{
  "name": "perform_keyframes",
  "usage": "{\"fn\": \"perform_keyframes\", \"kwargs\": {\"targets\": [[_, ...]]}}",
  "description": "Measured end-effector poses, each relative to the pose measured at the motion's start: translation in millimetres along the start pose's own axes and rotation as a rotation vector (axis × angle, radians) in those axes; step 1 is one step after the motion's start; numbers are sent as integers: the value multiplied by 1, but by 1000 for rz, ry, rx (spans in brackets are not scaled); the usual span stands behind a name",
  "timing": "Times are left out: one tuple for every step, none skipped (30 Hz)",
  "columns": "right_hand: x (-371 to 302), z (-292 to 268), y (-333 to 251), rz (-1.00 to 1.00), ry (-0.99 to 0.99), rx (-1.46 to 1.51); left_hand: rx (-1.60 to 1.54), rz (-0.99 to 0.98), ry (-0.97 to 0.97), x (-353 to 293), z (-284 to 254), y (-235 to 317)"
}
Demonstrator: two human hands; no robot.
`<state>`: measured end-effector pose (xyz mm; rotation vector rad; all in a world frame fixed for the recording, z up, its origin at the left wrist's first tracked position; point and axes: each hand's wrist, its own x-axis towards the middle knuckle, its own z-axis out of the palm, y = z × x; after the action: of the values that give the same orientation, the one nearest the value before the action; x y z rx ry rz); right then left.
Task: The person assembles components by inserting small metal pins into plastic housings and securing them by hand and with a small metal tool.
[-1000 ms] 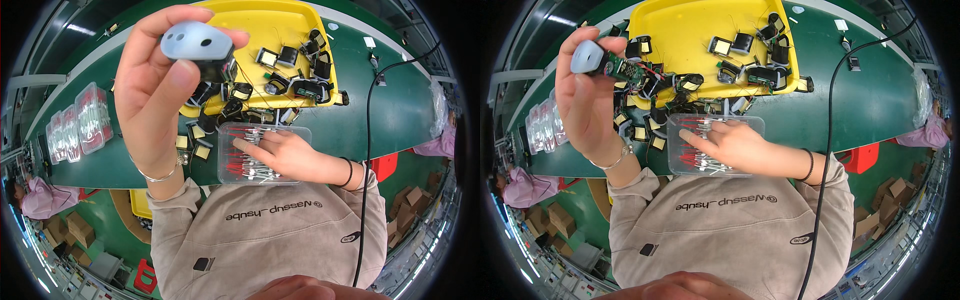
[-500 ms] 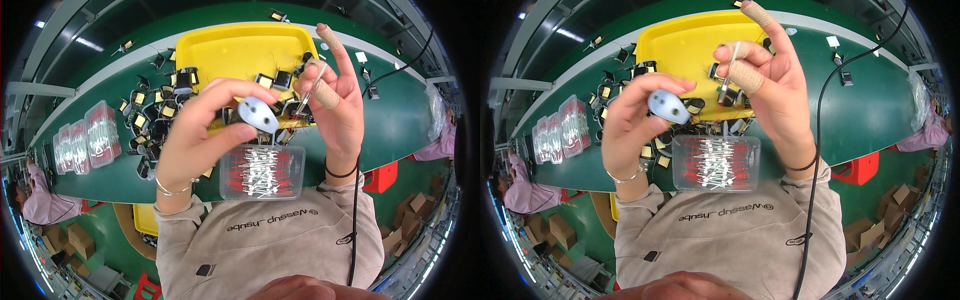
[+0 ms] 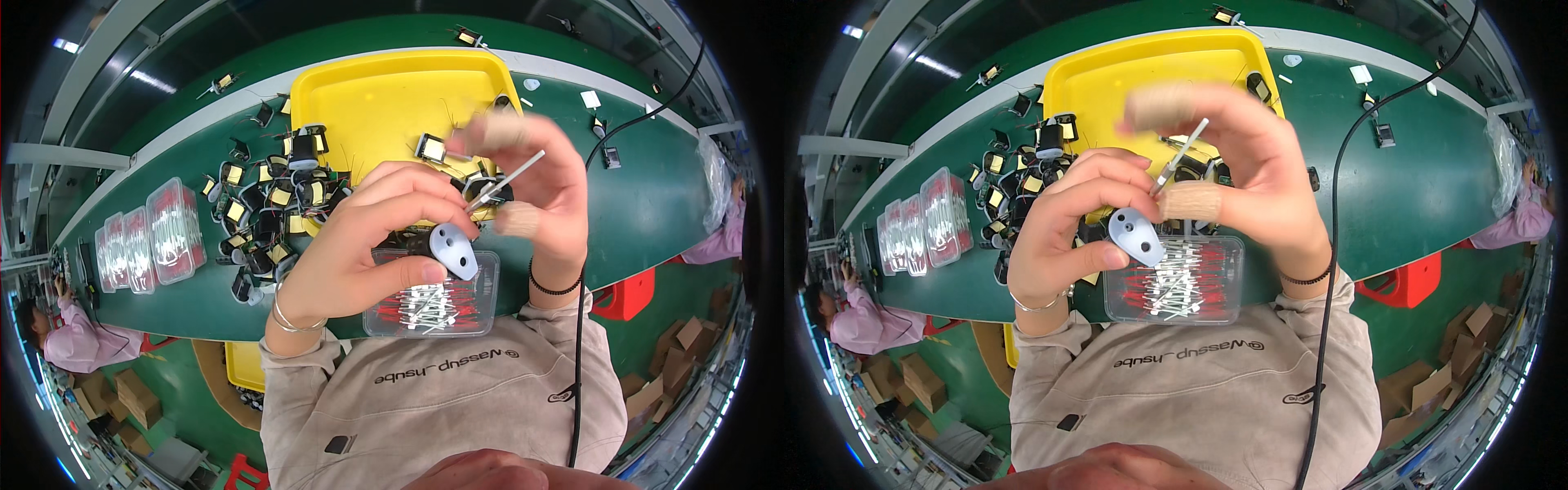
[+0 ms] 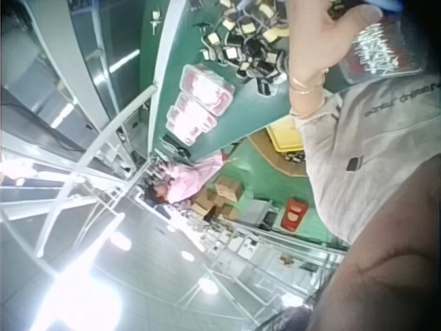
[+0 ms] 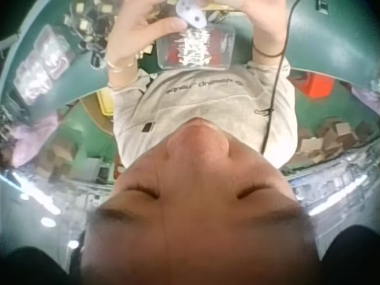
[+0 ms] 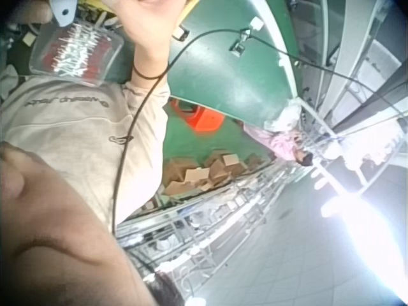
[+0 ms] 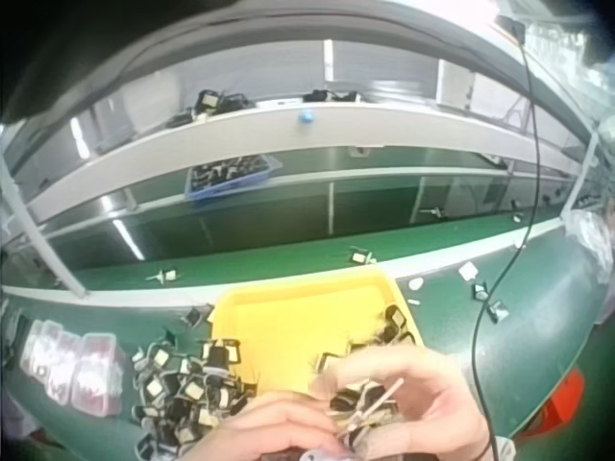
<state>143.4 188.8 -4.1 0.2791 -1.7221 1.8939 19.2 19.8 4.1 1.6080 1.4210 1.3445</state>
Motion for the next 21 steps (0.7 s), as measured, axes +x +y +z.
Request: {"fn": "perform_keyframes", "kwargs": {"targets": [[2, -6, 1, -18, -162, -80, 1, 0, -1, -1, 1, 0], [-2, -1, -3, 52, -91, -10, -44, -21, 5, -2, 2, -2], [-1, -2, -4, 52, -90, -8, -89, -42, 10, -2, 3, -3], [-1, -4, -6, -18, -58, -34, -88, -43, 9, -2, 1, -3], [-2, -7, -7, -87, -25, -60, -66, -52, -25, -2, -3, -2], [-6, -13, -8, -107, 48, 15, -44, -60, -58, -1, -5, -1], [-9, -17, -9, -126, 122, 90, -43, -60, -59, -1, -3, 0], [-10, -17, -11, -140, 224, 103, 27, -64, 48, -2, 1, 1], [-13, -15, -13, -154, 326, 117, 98, -68, 155, -1, 4, 0], [-16, -11, -16, -156, 327, 117, 183, -3, 266, 2, 9, -2], [-18, -6, -18, -148, 367, 42, 184, -2, 263, 4, 14, -3], [-21, 1, -20, -139, 411, -32, 117, -51, 339, 3, 20, -5], [-23, 8, -23, -120, 448, -43, 49, -101, 415, 2, 25, -6], [-22, 10, -25, -156, 381, -197, 85, -77, 430, 1, 28, -8], [-21, 10, -28, -188, 314, -354, 81, -77, 421, 1, 28, -9], [-20, 11, -30, -187, 322, -358, 162, 6, 390, 0, 26, -10], [-18, 13, -32, -224, 270, -434, 242, 89, 360, -1, 25, -11], [-17, 11, -33, -260, 220, -503, 247, 91, 360, 1, 26, -9], [-17, 9, -34, -258, 228, -503, 246, 89, 352, 3, 27, -9], [-18, 7, -35, -271, 194, -541, 263, 94, 341, 4, 27, -8], [-17, 6, -35, -284, 154, -577, 279, 99, 337, 4, 27, -8]]}}
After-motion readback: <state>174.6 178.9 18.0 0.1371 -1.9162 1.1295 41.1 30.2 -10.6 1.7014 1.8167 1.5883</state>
